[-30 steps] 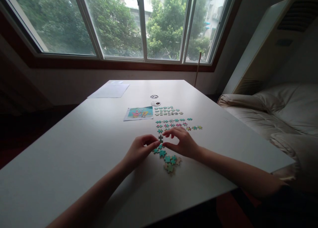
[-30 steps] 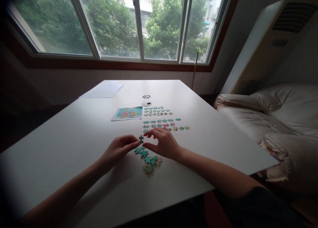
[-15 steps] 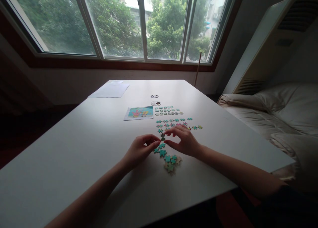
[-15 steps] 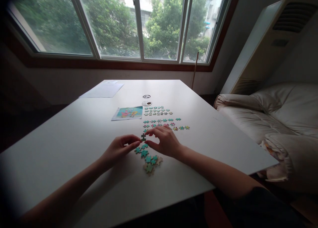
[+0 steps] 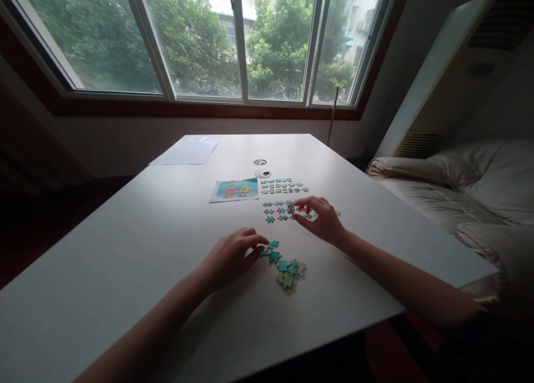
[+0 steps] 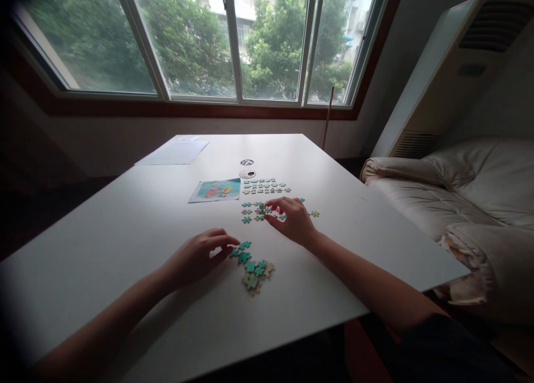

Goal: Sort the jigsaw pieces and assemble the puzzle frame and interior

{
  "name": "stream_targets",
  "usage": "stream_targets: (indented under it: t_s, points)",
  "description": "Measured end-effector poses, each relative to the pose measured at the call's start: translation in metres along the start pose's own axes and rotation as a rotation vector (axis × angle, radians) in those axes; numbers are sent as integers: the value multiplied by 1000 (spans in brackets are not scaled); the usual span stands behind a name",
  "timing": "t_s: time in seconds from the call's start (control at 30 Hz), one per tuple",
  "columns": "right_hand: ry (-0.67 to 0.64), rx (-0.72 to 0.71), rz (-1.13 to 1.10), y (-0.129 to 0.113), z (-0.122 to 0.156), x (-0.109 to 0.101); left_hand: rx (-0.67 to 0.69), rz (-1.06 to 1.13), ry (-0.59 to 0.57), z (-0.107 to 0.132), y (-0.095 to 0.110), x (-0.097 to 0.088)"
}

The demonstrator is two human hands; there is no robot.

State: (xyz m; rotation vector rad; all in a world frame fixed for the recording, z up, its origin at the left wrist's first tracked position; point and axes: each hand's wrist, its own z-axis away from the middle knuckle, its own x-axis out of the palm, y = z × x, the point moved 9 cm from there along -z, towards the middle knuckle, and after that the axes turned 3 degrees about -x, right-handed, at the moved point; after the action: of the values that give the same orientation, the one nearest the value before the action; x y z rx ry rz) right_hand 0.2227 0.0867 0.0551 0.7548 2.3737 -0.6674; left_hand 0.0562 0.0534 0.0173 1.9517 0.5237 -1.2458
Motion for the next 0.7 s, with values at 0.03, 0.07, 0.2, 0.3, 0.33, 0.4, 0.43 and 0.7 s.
stream_targets:
  t_s: [0.03, 0.07, 0.2, 0.3, 0.33, 0.4, 0.43, 0.7]
  points:
    - [1, 1, 0, 0, 0, 0, 7, -9, -17, 0, 1, 1]
    - [0, 1, -1, 0, 0, 0, 10, -19, -36, 0, 2, 1]
    - [-19, 14, -4, 0, 1, 2, -9, -62, -113, 0, 1, 5]
    - [-20, 35, -24, 0, -2, 0, -36, -89, -123, 0, -2, 7]
    - [-15, 48, -38, 2, -3, -1, -48, -98, -120, -1, -4, 7]
    - [-9, 84, -70, 9, -7, -5, -78, -118, -106, -2, -7, 7]
    - [-13, 107, -81, 16, -10, -6, -97, -130, -97, -2, -9, 6]
    - [-335, 494, 7, 147, -32, 13, -199, -196, -27, 0, -22, -4]
